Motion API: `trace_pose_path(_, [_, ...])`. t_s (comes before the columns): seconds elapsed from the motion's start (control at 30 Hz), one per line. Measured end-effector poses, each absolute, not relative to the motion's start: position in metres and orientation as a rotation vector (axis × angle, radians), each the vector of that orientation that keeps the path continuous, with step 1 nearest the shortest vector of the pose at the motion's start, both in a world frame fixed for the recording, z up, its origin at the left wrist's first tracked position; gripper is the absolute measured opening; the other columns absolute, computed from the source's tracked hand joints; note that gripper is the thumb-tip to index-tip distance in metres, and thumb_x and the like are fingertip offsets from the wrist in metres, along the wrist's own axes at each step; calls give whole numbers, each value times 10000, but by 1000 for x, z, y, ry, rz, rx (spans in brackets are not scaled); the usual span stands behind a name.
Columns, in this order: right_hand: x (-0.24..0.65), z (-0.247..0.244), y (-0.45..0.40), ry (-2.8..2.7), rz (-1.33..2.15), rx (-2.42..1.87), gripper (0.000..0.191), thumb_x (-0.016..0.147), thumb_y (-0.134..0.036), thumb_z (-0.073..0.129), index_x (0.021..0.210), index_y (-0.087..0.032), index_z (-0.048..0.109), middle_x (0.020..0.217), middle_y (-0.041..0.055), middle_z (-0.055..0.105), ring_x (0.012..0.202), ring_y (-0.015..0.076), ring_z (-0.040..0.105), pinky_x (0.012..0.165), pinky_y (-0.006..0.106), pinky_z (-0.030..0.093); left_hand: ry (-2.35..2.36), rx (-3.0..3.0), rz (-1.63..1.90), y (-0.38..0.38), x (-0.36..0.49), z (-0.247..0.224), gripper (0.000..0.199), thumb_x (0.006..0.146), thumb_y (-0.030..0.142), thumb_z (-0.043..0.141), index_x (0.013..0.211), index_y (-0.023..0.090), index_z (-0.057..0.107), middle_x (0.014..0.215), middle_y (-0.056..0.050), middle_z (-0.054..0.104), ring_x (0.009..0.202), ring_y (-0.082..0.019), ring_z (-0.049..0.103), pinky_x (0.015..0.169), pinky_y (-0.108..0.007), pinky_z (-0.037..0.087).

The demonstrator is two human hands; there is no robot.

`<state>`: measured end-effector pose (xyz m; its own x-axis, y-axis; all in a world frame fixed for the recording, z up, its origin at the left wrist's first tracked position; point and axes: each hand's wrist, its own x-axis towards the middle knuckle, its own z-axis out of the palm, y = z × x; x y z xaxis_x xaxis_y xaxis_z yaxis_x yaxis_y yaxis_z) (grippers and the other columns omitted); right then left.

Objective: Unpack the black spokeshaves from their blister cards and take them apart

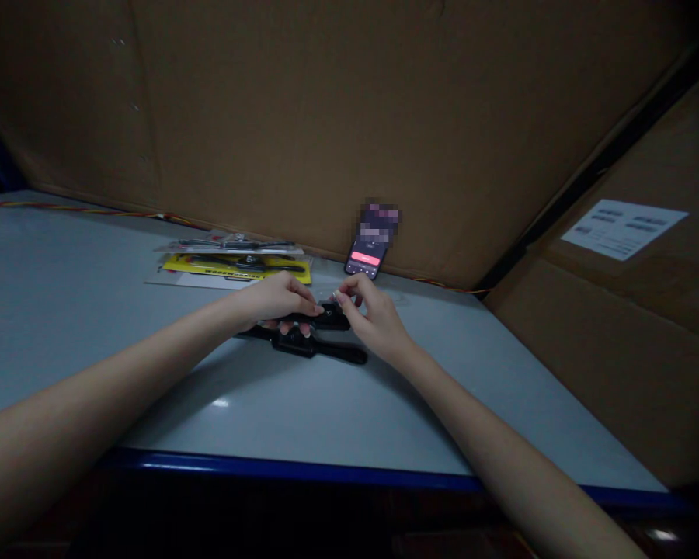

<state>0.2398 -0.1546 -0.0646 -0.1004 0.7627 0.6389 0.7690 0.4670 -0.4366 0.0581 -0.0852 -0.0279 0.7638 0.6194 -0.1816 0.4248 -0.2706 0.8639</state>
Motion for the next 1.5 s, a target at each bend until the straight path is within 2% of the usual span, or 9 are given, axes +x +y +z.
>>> trace_pose_path(0.17, [239,-62,-155,-1664,140,-1267,69,761,-240,569,761,-210,507,679,-21,588,626,116,548,583,244,406,797,1918,243,-86,57,-28,279,694,421,619,746,149,654,617,-28,645,363,-65,412,321,-194,206])
trace_pose_path(0.4, [240,-67,-150,-1539,405,-1222,204,720,-248,618,849,-219,462,710,-17,657,671,139,624,628,279,460,806,1919,212,-87,58,-27,252,698,398,615,729,150,652,611,-20,641,365,-63,417,326,-192,214])
trace_pose_path(0.67, [240,-55,-156,-1452,599,-1066,275,701,-294,680,898,-228,501,815,4,657,855,174,664,764,322,523,809,1917,208,-83,57,-31,249,690,400,622,732,156,652,591,-9,635,358,-64,407,327,-195,226])
trace_pose_path(0.97, [234,-49,-166,-1787,412,-1127,199,754,-242,644,938,-223,571,858,7,685,838,172,666,809,343,489,820,1906,252,-86,56,-28,224,704,364,611,753,152,664,582,-15,633,357,-68,402,322,-195,219])
trace_pose_path(1.17, [239,-51,-164,-1904,128,-1159,132,784,-197,619,907,-239,639,893,14,691,853,170,642,795,336,481,832,1873,262,-86,56,-27,256,714,392,622,694,139,655,558,-18,614,336,-49,372,307,-182,197])
trace_pose_path(1.33, [240,-50,-165,-2068,-98,-1155,167,846,-205,535,929,-262,669,889,21,693,833,179,604,767,342,463,825,1914,262,-86,57,-28,235,721,378,611,707,145,644,581,-15,624,345,-56,400,306,-177,218])
trace_pose_path(1.5, [237,-48,-168,-2160,-340,-1202,212,879,-196,461,947,-211,662,841,61,653,814,185,574,735,324,432,858,1911,259,-85,57,-29,232,725,372,599,743,144,636,626,-19,642,354,-55,411,310,-177,224])
